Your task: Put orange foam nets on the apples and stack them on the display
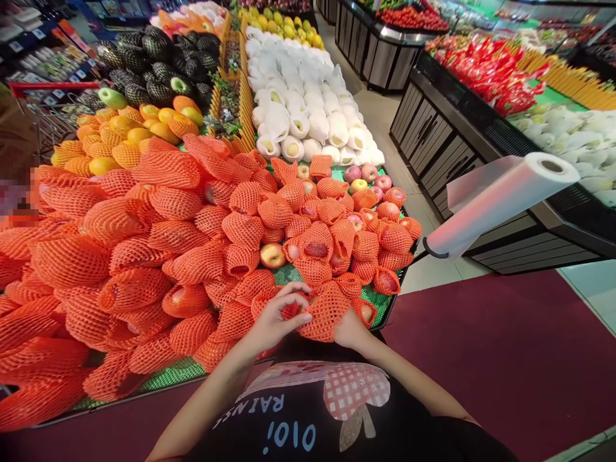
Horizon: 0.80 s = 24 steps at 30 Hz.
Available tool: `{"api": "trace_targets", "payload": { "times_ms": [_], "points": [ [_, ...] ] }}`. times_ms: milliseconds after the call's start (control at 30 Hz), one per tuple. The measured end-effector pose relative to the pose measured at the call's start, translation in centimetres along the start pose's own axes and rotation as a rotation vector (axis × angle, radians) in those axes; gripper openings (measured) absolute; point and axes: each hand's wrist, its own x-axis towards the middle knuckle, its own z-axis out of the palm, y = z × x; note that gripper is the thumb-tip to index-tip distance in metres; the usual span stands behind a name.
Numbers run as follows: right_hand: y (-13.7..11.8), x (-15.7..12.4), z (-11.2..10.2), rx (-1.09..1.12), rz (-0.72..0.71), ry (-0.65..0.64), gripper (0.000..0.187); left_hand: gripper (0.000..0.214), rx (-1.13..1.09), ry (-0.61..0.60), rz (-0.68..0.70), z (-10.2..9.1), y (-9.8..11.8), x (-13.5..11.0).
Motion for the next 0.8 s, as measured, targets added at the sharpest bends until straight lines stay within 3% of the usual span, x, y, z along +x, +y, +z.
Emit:
{"api": "trace_targets", "payload": {
  "times_ms": [200, 267, 367, 433, 500, 567, 633, 733, 800],
  "points": [
    [-2.8, 0.7, -1.0, -0.534, -0.129, -0.066, 0.027, 0.024, -0.059, 0.068, -0.142, -1.4, -1.5, 0.3],
    [-3.1, 1.1, -1.0, -0.543, -0.123, -0.095, 0.026, 0.026, -0.099, 0.069, -0.157, -1.3, -2.3, 0.5],
    [-2.7, 1.5, -0.8, -0.37, -0.063, -0.172, 0.028, 0.029, -0.16, 0.124, -0.117, -0.7, -2.7, 0.7],
    [-2.0, 1.4, -0.5, -0.267, -0.036, -0.172, 0.035, 0.027, -0.167, 0.202, -0.069, -0.2, -2.5, 0.7],
    [-1.4, 1.1, -0.2, -0.263, -0.059, -0.139, 0.039, 0.036, -0.166, 0.199, -0.041, 0.4, -2.1, 0.5],
    [-1.1, 0.8, 0.1, -0.327, -0.129, -0.143, 0.041, 0.069, -0.196, 0.137, -0.055, 1.1, -1.8, 0.3],
    [-1.3, 0.7, 0.1, -0.422, -0.229, -0.184, 0.044, 0.089, -0.292, 0.119, -0.089, 1.8, -1.6, 0.3],
    [-3.0, 0.7, -0.1, -0.607, -0.29, -0.256, 0.045, 0.085, -0.446, 0.18, -0.135, 2.5, -1.8, 0.6],
    [-4.9, 0.6, -0.6, -0.734, -0.186, -0.36, 0.041, 0.08, -0.524, 0.237, -0.166, 2.9, -2.3, 0.8]
  ]
}}
